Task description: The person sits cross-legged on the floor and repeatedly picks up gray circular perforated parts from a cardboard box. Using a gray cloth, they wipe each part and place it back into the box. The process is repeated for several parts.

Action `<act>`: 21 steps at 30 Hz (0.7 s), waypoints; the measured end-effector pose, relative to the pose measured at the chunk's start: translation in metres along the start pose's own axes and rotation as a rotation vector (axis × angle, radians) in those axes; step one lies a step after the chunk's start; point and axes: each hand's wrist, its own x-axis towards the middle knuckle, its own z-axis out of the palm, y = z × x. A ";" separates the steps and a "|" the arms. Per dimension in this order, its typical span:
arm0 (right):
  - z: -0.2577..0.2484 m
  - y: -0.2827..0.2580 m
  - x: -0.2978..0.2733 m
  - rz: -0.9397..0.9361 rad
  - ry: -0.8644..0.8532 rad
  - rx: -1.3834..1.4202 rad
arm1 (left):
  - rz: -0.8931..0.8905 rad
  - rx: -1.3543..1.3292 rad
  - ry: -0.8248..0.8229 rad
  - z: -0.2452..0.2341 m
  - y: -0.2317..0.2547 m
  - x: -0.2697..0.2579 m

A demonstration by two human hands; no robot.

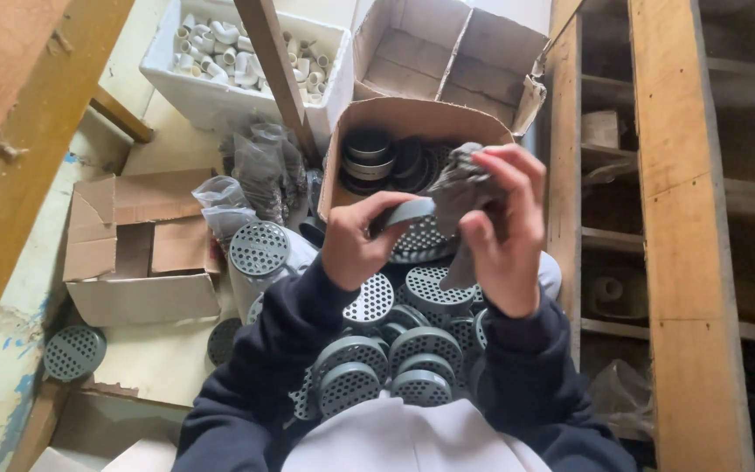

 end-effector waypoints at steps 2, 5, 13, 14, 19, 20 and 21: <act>0.006 -0.019 -0.014 -0.261 -0.252 -0.132 | 0.001 0.072 0.067 0.001 0.005 -0.017; 0.029 -0.021 -0.033 -0.459 -0.192 -0.516 | 0.044 0.134 0.121 0.000 -0.008 -0.041; 0.036 -0.023 -0.041 -0.579 -0.039 -0.449 | 0.060 0.173 0.197 -0.018 0.044 -0.060; 0.038 -0.020 -0.041 -0.602 0.027 -0.452 | 0.081 0.184 0.208 -0.020 0.047 -0.060; 0.055 0.020 -0.099 -0.242 0.227 -0.548 | 0.187 0.182 0.293 -0.022 0.072 -0.057; 0.057 0.033 -0.113 -0.084 0.274 -0.556 | 0.210 0.177 0.308 -0.019 0.069 -0.055; 0.059 0.028 -0.117 -0.090 0.269 -0.556 | 0.210 0.175 0.315 -0.017 0.069 -0.058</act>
